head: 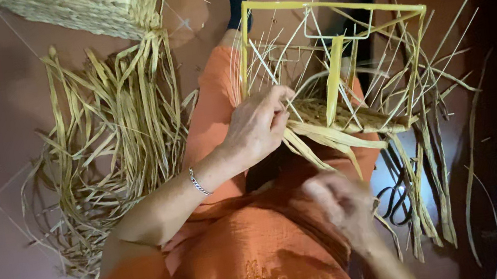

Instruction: The person sits on the floor weaving a basket, threading and tightening dried palm strips around a bamboo frame and weaving strips across the base and sides, working the strips in by hand and turning the frame as they go.

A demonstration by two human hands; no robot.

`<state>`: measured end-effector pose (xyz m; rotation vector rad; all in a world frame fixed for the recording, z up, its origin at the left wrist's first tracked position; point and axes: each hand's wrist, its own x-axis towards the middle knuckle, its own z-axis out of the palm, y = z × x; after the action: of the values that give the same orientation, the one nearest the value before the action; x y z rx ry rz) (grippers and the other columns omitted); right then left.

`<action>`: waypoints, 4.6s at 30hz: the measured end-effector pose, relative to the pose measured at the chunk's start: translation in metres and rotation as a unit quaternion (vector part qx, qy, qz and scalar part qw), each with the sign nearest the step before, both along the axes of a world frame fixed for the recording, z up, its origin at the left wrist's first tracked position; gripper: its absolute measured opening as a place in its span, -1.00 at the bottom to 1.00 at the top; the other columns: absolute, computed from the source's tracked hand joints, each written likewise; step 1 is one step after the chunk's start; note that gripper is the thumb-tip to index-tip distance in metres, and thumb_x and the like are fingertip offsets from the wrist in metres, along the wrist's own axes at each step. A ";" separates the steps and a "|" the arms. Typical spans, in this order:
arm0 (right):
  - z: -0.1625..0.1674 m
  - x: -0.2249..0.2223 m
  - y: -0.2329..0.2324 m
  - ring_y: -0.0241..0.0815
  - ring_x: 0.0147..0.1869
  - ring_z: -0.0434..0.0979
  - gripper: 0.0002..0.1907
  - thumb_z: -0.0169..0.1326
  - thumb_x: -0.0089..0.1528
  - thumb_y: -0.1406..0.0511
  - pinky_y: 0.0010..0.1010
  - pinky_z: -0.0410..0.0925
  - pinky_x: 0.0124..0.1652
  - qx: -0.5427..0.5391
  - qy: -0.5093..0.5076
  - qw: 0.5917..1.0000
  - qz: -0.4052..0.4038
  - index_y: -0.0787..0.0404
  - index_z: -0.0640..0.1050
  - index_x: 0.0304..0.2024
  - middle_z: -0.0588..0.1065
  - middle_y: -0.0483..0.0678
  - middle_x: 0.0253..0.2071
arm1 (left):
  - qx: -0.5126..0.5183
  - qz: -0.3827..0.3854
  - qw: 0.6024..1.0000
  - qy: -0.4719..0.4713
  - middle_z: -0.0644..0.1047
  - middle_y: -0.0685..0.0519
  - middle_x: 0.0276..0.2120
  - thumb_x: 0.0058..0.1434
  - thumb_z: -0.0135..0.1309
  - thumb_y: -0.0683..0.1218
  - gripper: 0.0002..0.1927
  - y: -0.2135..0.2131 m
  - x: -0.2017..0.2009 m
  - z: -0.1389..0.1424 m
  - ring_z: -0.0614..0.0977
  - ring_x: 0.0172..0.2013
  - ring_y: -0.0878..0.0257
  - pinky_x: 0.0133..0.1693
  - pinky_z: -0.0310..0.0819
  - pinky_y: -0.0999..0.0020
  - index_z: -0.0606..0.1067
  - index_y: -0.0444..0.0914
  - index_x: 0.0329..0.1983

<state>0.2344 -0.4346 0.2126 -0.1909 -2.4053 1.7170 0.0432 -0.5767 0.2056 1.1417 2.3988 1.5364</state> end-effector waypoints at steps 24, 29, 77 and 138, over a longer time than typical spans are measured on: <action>-0.037 -0.023 0.034 -0.18 -0.01 0.62 -0.87 0.16 0.38 0.37 -0.40 0.54 -0.11 0.224 0.171 0.946 -0.161 0.28 0.59 -0.04 0.60 0.05 -0.07 | -0.180 -0.050 0.973 0.134 0.51 -0.09 -0.53 0.27 -0.03 -0.31 -0.95 0.003 0.007 0.001 0.62 -0.49 -0.03 -0.45 0.50 0.04 0.42 -0.33 -0.23; -0.043 -0.030 0.045 -0.36 -0.27 0.62 -0.80 0.16 0.35 0.34 -0.57 0.51 -0.34 0.028 0.036 0.978 -0.206 0.31 0.58 -0.01 0.61 -0.03 -0.20 | -0.287 -0.078 0.940 0.166 0.53 -0.18 -0.62 0.05 0.03 -0.30 -0.92 0.015 -0.004 0.008 0.64 -0.56 -0.08 -0.50 0.52 0.02 0.51 -0.39 -0.38; 0.006 -0.053 0.064 -0.34 -0.11 0.59 -0.80 0.26 0.23 0.36 -0.50 0.46 -0.08 -0.093 0.011 0.993 -0.070 0.25 0.56 -0.12 0.58 -0.12 -0.17 | 0.005 -0.089 0.982 0.168 0.35 0.00 -0.15 0.25 0.25 -0.20 -0.81 0.022 0.039 -0.006 0.52 -0.16 0.10 -0.08 0.51 0.19 0.45 -0.24 -0.17; -0.054 -0.003 0.077 -0.34 -0.21 0.57 -0.84 0.02 0.43 0.28 -0.14 0.37 0.09 0.326 0.098 0.910 -0.238 0.20 0.59 -0.09 0.61 -0.10 -0.16 | -0.111 -0.149 0.964 -0.192 0.55 0.01 -0.61 0.16 0.14 -0.24 -0.64 0.049 -0.023 0.002 0.58 -0.57 0.27 -0.47 0.42 0.32 0.40 -0.34 0.03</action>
<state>0.2311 -0.3578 0.1590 -0.4349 -2.3664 0.6490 0.0204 -0.5273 0.2078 0.9923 1.9793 1.2246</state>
